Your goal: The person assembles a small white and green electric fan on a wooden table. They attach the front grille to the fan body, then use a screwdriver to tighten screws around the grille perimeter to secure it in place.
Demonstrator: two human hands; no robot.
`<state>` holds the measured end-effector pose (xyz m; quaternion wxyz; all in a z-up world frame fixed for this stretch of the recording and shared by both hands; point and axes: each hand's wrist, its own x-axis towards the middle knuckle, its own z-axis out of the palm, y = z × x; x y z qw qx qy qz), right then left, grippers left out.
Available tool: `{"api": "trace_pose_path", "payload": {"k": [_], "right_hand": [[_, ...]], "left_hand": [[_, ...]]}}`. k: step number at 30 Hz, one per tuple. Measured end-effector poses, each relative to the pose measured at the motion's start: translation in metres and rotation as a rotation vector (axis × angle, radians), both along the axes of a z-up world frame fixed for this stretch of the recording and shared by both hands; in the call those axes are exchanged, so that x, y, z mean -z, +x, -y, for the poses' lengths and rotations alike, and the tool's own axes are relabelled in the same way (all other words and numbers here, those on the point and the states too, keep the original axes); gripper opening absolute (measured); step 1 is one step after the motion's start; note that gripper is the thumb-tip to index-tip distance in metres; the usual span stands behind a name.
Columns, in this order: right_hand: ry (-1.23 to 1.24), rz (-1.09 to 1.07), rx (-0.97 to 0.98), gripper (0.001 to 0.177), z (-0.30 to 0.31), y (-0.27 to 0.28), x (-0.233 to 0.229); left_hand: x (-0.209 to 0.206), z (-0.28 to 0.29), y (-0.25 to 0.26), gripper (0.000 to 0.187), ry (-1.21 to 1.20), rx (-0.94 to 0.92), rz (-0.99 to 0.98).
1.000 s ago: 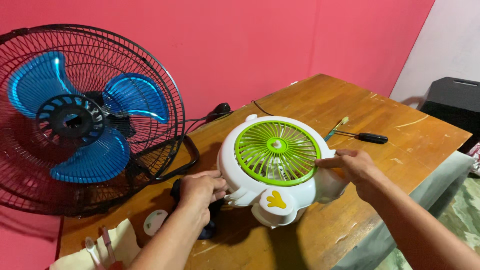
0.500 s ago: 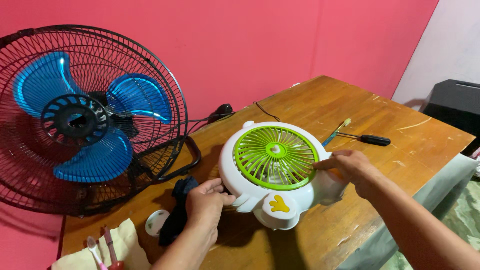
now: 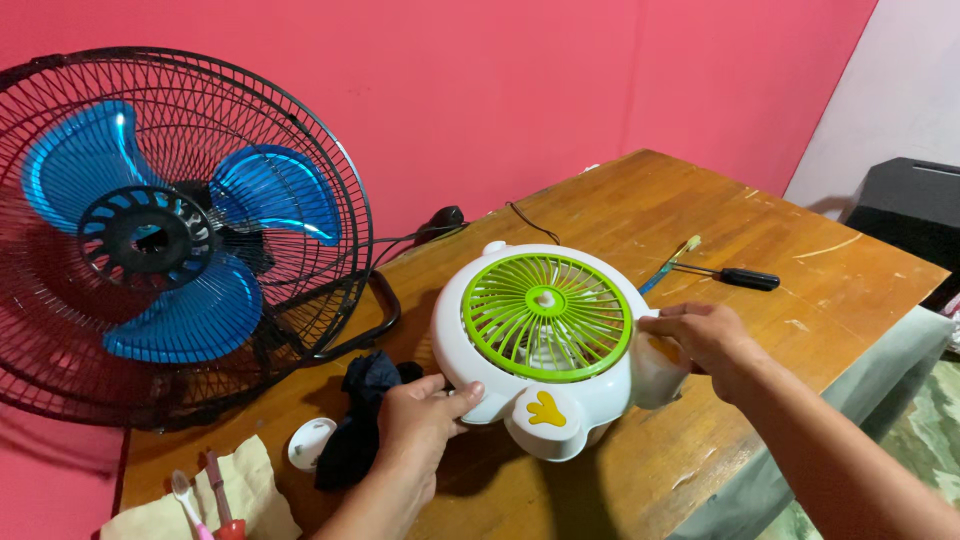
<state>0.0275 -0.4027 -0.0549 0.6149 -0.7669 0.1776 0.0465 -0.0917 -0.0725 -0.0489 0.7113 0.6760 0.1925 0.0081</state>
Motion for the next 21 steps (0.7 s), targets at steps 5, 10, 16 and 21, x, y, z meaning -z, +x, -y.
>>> {"api": "trace_pose_path", "payload": {"k": [5,10,16,21], "right_hand": [[-0.02,0.0,0.022,0.03,0.002,0.007,0.006],[-0.058,0.002,0.003,0.028,0.007,0.009,0.001],[-0.038,-0.035,0.04,0.03,0.005,0.005,-0.005],[-0.034,-0.089,0.025,0.028,0.007,0.002,-0.01]], "left_hand": [[-0.003,0.007,-0.005,0.041,0.118,0.011,0.05],[-0.015,0.021,-0.013,0.038,0.388,-0.05,-0.052],[-0.014,0.02,-0.012,0.034,0.29,-0.105,-0.005],[-0.003,0.017,-0.006,0.031,0.276,-0.087,-0.016]]}}
